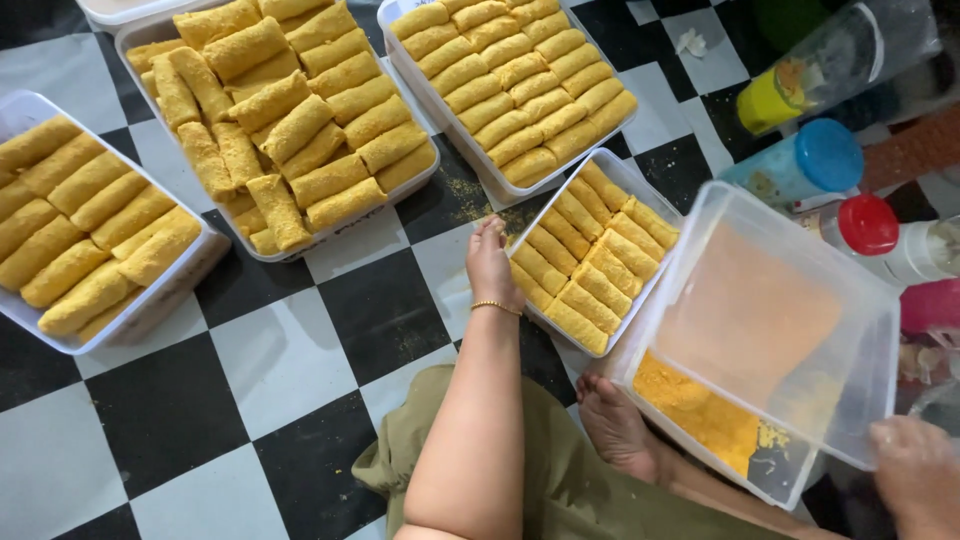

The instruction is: Arranging breaded rolls into plastic containers for packaging.

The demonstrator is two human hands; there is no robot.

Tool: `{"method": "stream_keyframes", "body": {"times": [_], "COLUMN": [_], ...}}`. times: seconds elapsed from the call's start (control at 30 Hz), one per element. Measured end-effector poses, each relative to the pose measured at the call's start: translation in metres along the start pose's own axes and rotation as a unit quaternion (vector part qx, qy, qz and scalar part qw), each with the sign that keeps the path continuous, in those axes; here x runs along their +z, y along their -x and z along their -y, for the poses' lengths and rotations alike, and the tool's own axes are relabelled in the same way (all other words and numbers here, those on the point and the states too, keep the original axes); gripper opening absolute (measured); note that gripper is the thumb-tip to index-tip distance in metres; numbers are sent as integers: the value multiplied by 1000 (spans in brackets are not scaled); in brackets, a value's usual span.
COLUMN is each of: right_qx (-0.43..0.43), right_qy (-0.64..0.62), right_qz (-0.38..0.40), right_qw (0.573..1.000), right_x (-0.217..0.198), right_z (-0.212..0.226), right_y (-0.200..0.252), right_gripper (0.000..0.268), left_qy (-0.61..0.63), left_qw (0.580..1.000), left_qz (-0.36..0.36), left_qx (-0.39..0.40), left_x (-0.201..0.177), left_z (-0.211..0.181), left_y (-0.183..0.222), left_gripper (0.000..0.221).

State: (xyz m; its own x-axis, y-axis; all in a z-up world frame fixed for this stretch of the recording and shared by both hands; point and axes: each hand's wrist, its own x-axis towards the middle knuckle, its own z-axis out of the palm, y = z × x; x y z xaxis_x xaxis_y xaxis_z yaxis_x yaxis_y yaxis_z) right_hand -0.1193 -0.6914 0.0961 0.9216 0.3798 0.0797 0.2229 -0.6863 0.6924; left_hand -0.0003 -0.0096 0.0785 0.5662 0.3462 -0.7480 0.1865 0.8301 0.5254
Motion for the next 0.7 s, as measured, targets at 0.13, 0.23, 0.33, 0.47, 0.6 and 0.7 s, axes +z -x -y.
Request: {"method": "stream_keyframes", "body": {"times": [0.13, 0.23, 0.33, 0.47, 0.6, 0.7], "right_qx": [-31, -74, -107, -204, -302, -313], "right_qy": [-71, -173, -271, -393, -369, -342], "right_qz": [-47, -111, -158, -199, -177, -5], "right_qw": [996, 976, 943, 874, 861, 886], "right_x": [-20, -56, -117, -195, -213, -226], "right_z": [11, 31, 80, 219, 346, 375], "right_y": [-65, -172, -277, -418, -521, -546], "right_gripper": [13, 21, 29, 36, 43, 60], "left_qy": [68, 74, 66, 64, 75, 91], "left_qw": [995, 995, 995, 996, 996, 994], "left_qz": [10, 5, 24, 13, 4, 18], "left_qx": [74, 69, 66, 63, 56, 60], "left_x": [-3, 0, 0, -4, -6, -4], "left_z": [16, 11, 18, 18, 34, 36], "left_y": [0, 5, 0, -4, -32, -35], "left_gripper": [25, 25, 28, 23, 22, 22]}}
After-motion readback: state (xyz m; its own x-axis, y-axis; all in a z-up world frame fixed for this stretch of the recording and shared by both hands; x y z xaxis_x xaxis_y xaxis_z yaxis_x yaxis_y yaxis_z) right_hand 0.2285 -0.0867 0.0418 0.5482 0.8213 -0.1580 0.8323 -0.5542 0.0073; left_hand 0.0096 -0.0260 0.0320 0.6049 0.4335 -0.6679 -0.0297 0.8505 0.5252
